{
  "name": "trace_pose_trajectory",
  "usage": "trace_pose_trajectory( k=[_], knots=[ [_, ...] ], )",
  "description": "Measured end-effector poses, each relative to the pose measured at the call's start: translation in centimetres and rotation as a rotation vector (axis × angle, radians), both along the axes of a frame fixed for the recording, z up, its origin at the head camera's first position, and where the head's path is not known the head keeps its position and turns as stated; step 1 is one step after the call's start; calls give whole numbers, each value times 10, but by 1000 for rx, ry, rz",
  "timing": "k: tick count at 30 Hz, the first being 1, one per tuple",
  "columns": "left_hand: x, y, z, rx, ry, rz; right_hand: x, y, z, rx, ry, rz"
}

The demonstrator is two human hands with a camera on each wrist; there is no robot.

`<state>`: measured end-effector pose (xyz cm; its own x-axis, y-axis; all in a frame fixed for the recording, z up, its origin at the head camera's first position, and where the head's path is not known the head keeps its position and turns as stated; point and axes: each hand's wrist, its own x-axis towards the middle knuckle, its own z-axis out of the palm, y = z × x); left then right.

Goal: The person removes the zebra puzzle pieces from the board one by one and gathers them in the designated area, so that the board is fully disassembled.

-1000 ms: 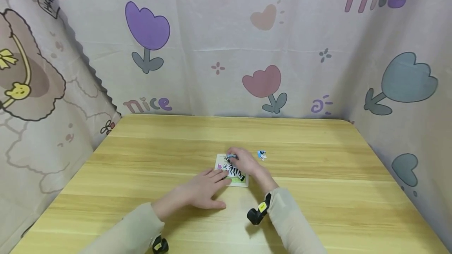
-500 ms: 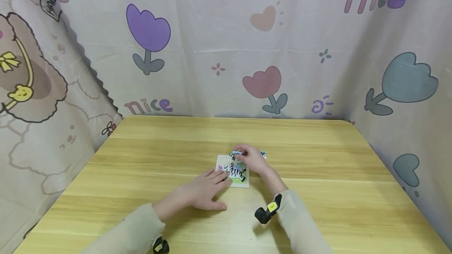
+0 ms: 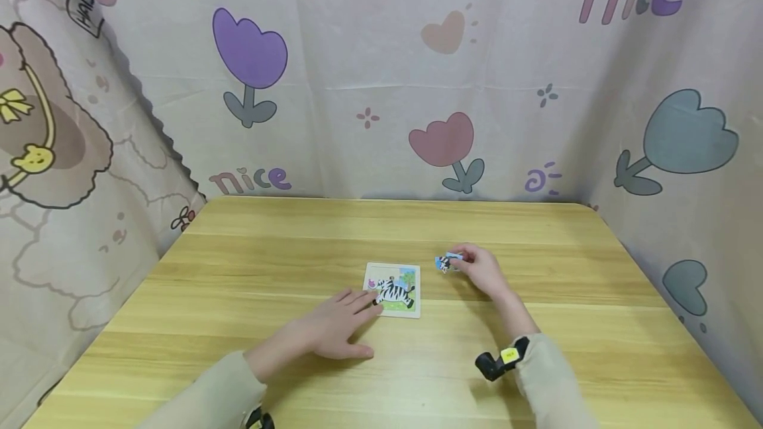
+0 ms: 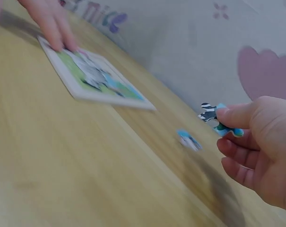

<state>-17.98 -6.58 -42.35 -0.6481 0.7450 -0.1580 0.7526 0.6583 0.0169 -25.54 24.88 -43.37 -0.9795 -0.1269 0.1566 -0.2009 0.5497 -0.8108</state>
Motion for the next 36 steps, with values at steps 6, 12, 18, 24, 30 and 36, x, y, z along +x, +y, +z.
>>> trace_pose_trajectory(
  k=[6,12,18,24,30,36],
  knots=[
    [2,-3,-1,8,-6,9,-2,26,-4,72,-36,-52],
    [2,-4,-4,5,2,15,-7,35,-8,141,-62,-62],
    [2,-4,-4,6,-9,23,-11,31,-8,193,-116,-80],
    [3,-4,-4,5,-9,23,-14,27,-8,214,-110,-99],
    [3,-3,-3,6,-20,31,-15,25,-6,276,-93,-77],
    [4,-3,-1,10,-17,31,-18,25,-4,328,-84,-47]
  ],
)
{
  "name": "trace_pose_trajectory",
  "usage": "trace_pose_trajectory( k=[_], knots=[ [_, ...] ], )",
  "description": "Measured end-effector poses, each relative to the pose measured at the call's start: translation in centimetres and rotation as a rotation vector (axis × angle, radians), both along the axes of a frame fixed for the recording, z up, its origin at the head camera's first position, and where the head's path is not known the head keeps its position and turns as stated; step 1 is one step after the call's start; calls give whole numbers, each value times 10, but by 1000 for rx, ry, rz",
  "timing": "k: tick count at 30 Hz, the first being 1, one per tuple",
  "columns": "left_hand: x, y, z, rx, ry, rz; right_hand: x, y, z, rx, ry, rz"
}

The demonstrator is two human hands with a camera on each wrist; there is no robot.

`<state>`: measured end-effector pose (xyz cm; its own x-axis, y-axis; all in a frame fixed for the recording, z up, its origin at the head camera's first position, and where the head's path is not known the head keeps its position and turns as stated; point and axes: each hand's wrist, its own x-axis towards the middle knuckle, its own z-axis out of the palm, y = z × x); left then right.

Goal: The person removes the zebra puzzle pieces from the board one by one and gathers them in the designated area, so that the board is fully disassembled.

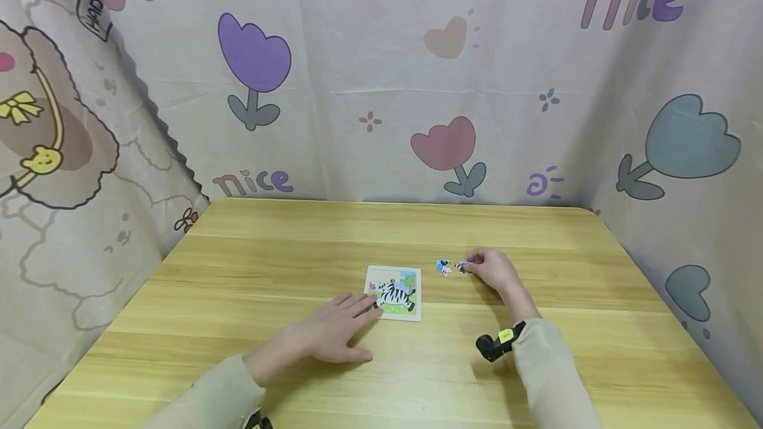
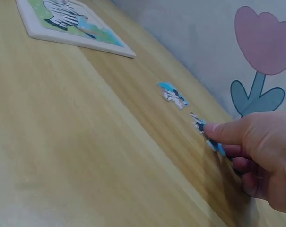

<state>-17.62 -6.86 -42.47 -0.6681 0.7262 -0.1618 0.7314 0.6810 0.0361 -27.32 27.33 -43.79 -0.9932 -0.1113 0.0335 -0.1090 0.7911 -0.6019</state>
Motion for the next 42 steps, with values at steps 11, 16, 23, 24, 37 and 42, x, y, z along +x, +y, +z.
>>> trace_pose_trajectory(
  k=[11,16,23,24,37,42],
  knots=[
    [0,0,-2,-8,9,-2,2,1,-1,-5,40,-13],
    [0,1,-2,-20,16,-1,4,-3,3,-43,66,-26],
    [1,1,-1,-20,14,0,8,-30,11,-101,123,33],
    [1,1,0,-18,16,-2,9,-34,11,-115,126,45],
    [0,1,-2,-21,14,-3,29,-84,8,-176,106,116],
    [0,2,-2,-22,9,3,35,-97,2,-180,80,96]
  ],
)
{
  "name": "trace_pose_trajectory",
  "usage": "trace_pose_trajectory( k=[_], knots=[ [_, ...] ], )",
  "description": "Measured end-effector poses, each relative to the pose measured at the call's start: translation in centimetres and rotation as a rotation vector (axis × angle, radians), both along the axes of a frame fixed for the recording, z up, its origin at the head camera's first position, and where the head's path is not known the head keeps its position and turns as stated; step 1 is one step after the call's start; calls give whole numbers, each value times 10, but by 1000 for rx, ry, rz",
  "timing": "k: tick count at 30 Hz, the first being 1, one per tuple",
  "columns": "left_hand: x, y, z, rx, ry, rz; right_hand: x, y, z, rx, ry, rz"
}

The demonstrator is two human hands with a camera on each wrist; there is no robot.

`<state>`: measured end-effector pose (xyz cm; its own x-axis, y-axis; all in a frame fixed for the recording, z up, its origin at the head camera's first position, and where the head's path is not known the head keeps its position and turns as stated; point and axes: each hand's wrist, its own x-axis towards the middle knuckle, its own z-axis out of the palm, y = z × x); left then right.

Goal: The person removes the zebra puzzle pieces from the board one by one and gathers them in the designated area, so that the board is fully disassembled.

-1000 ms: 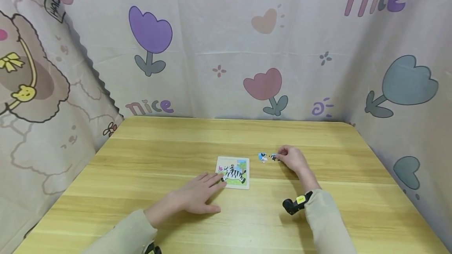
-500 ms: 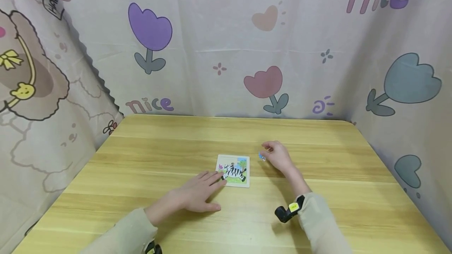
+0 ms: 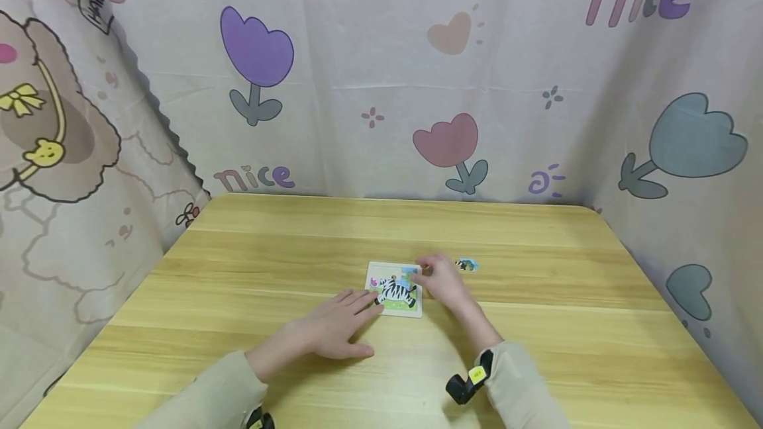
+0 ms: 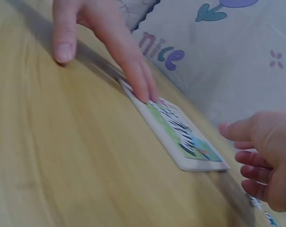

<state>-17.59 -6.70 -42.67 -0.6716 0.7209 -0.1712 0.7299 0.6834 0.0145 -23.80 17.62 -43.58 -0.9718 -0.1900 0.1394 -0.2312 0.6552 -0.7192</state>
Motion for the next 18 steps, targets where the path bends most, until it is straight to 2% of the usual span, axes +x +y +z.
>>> trace_pose_trajectory(
  k=[4,10,18],
  knots=[
    [0,0,0,2,2,-3,2,-7,-5,6,22,-15],
    [1,0,2,2,3,-10,3,-12,-12,56,0,-68],
    [1,0,3,12,2,-17,7,-17,-12,96,16,-116]
  ],
)
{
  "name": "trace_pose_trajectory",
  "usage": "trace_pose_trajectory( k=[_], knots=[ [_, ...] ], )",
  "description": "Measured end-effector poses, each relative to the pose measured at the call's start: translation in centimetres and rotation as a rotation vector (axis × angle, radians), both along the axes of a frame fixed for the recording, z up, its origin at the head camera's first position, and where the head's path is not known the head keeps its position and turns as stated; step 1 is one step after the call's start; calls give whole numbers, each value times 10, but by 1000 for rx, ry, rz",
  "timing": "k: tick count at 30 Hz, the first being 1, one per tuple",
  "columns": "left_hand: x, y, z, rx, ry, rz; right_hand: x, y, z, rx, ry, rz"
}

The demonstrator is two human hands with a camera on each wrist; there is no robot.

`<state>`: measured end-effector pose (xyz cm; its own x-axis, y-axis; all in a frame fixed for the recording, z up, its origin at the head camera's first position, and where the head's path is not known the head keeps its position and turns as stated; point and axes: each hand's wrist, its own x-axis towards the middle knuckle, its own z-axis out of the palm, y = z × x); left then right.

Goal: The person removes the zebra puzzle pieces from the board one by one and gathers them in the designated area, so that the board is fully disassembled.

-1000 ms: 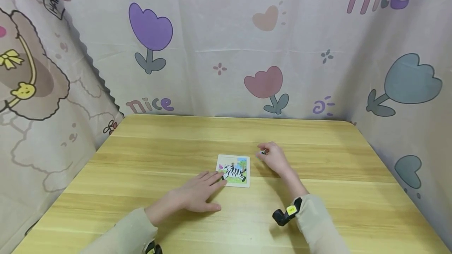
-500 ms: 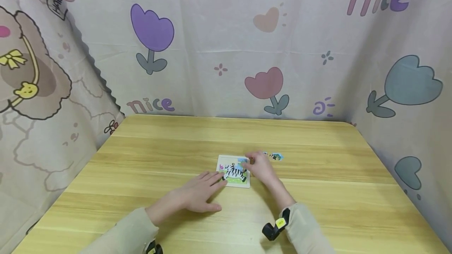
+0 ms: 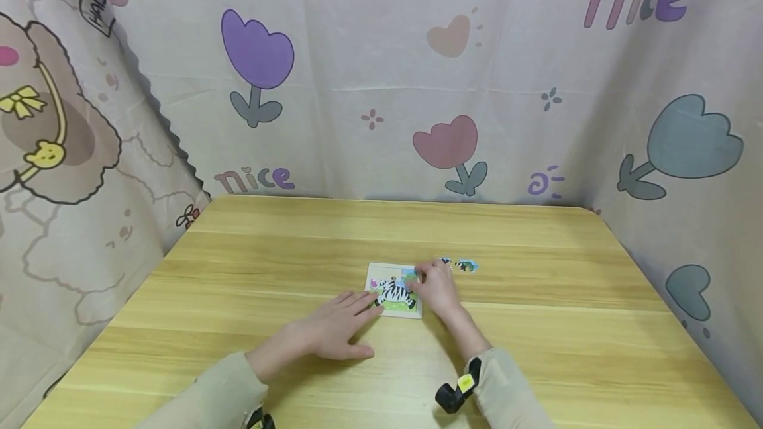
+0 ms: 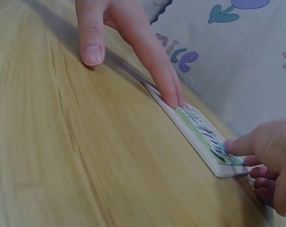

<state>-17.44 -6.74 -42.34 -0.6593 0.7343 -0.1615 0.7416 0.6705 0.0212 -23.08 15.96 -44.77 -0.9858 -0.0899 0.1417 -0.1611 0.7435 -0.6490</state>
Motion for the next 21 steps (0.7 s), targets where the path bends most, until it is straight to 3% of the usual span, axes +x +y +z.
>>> trace_pose_trajectory(
  k=[7,21],
  knots=[
    [0,0,-2,-3,-6,5,-1,-5,2,13,-30,-34],
    [-3,1,-3,-14,-2,6,-14,-9,10,-60,-206,-45]
  ],
)
